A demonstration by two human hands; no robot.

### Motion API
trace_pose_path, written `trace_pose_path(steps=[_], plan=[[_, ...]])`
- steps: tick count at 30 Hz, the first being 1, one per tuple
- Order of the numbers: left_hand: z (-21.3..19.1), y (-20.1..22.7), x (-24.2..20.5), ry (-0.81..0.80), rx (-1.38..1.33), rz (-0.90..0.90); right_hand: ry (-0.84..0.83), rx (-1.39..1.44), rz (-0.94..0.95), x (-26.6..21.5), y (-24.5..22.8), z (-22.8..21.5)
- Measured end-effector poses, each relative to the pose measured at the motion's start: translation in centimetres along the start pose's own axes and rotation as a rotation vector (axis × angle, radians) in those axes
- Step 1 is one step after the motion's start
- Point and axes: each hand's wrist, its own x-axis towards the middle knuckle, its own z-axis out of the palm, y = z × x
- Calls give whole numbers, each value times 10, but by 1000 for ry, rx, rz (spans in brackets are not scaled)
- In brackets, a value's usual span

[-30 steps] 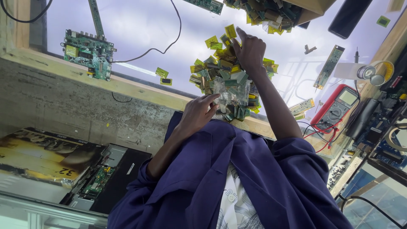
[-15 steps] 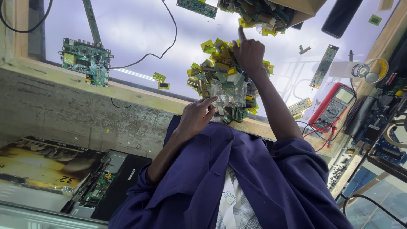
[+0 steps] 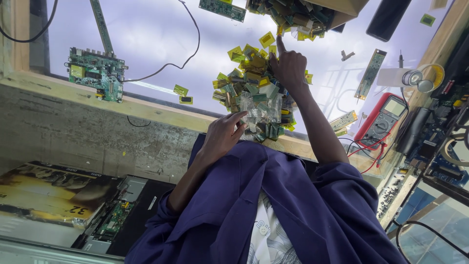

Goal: Arranging and inspecting small electronic components (Chip on Film) on a backlit workbench.

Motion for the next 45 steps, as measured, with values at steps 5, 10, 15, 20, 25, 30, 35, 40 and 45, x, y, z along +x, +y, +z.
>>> trace_pose_path(steps=[5, 10, 15, 20, 25, 30, 35, 40, 45], plan=[[2, 1, 0, -11, -1, 0, 67, 109, -77, -16, -2, -16], [2, 3, 0, -14, 1, 9, 215, 111, -72, -17, 4, -7], [2, 2, -2, 4, 3, 11, 41, 97, 4, -11, 2, -4], [2, 4, -1, -22, 11, -18, 143, 129, 12, -13, 6, 3], [5, 4, 1, -17, 0, 16, 394, 312, 95, 5, 6, 10], [1, 1, -1, 2, 6, 5, 307, 371, 198, 21, -2, 11], [3, 1, -1, 4, 9, 21, 314, 650, 253, 7, -7, -15], [-14, 17, 4, 21, 10, 61, 468, 855, 140, -50, -18, -88], [-48, 63, 12, 121, -543, 278, 854, 826, -368, -120, -19, -150]])
